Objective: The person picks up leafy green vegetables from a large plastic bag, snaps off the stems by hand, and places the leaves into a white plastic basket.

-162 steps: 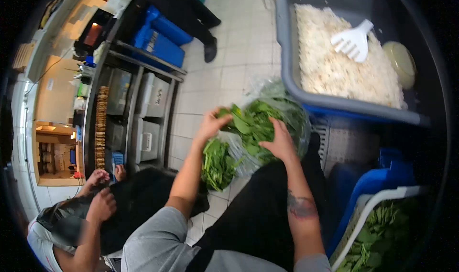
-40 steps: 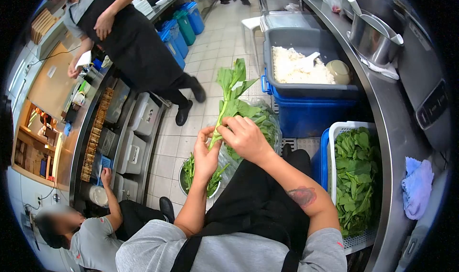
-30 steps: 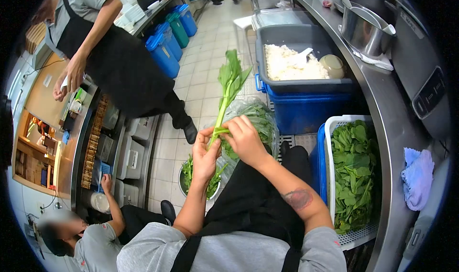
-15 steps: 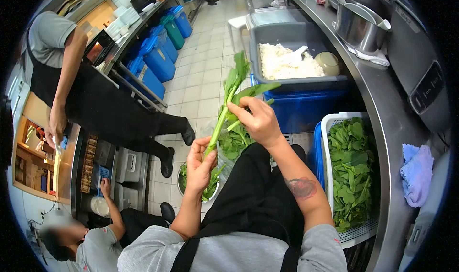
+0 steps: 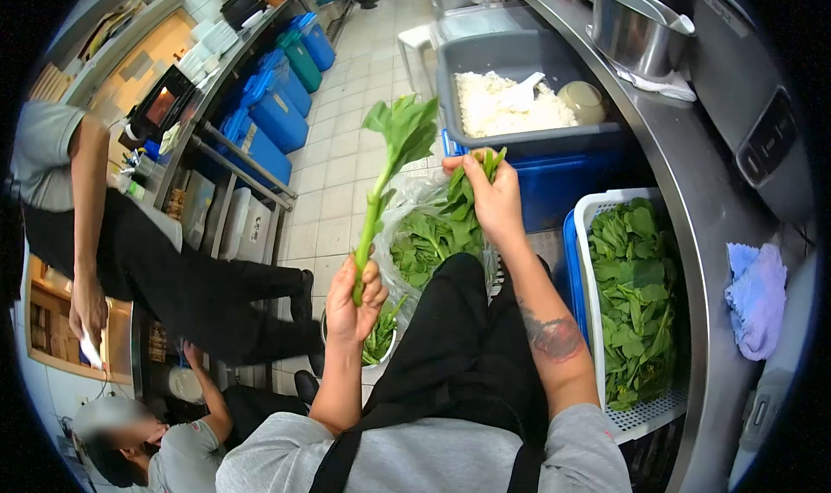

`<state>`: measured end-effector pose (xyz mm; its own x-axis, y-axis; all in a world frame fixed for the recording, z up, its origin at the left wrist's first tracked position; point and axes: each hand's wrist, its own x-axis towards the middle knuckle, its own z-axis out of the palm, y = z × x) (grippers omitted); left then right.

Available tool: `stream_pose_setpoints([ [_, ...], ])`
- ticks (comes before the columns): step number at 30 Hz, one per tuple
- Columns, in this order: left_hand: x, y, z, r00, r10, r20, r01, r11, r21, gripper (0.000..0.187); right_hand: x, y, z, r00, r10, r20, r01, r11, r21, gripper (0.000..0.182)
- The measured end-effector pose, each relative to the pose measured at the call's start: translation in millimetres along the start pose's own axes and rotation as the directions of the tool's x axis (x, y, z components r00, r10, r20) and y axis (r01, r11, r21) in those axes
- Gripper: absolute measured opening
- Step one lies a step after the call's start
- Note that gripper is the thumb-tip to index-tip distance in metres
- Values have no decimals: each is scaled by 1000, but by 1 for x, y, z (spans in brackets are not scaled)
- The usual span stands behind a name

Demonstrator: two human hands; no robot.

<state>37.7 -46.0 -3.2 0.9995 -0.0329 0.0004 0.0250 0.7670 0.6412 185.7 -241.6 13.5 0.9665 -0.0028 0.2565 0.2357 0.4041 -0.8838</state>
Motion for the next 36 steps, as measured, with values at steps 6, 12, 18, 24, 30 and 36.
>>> stream_pose_setpoints([
  [6,-6,-7,-1,996,-79,-33,80,997,22,38,-3,-25,10,776,-489,398,622,492,-610,20],
  [12,-7,-5,9,992,-125,-23,125,992,5,39,-11,-11,19,665,-527,529,724,281,-630,33],
  [18,-8,4,18,987,-160,-22,161,984,81,38,-16,-14,21,693,-459,556,718,368,-591,26],
  [24,-9,-20,6,961,272,-58,-161,716,679,33,-26,10,28,985,169,-32,-170,985,-32,10],
  [30,-19,10,-19,923,382,38,-145,254,956,28,-4,-19,-9,860,-510,17,446,734,-511,15],
  [36,-29,51,-13,962,244,120,-125,7,992,24,-9,-34,19,663,-280,694,738,398,-545,18],
])
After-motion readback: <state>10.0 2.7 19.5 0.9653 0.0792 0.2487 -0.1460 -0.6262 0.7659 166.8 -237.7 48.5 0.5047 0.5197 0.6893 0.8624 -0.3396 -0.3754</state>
